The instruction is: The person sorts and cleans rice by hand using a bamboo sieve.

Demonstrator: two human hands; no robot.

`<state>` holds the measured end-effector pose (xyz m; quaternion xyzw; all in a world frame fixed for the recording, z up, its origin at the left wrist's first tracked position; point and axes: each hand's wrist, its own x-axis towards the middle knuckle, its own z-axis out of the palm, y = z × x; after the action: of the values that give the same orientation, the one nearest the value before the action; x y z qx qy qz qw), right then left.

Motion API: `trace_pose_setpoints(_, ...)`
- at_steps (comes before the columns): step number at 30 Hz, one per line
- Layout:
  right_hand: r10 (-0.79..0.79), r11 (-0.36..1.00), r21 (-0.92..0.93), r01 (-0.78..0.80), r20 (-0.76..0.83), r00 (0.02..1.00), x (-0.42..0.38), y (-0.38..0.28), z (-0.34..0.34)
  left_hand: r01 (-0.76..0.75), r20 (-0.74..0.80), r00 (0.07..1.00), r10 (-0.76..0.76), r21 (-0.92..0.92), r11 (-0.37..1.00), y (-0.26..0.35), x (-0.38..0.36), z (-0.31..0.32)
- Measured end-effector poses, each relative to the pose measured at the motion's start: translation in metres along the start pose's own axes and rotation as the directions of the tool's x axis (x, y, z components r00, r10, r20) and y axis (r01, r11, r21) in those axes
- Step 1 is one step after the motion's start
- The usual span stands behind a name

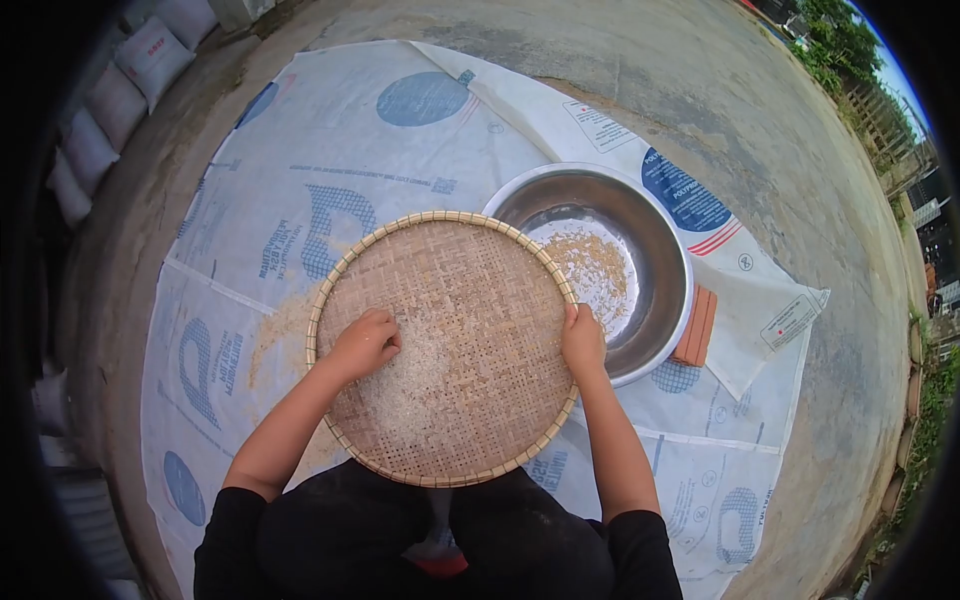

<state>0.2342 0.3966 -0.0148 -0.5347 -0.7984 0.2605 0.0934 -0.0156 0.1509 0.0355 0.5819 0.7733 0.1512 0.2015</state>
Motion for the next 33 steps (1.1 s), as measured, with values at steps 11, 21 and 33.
trace_pose_setpoints(11,0.009,1.0,-0.001,-0.009,-0.019,1.0,-0.001,-0.002,-0.001,0.002,0.036,0.999,-0.005,0.078,0.997,0.003,0.002,-0.001)
trace_pose_setpoints(21,0.019,1.0,-0.002,-0.019,-0.002,1.0,-0.002,-0.003,-0.003,-0.009,-0.003,1.0,0.01,0.149,0.989,0.005,0.002,0.002)
trace_pose_setpoints(33,0.065,0.997,0.046,-0.066,0.032,0.997,-0.003,-0.008,-0.008,-0.077,-0.047,0.995,0.091,0.246,0.966,0.003,0.001,0.011)
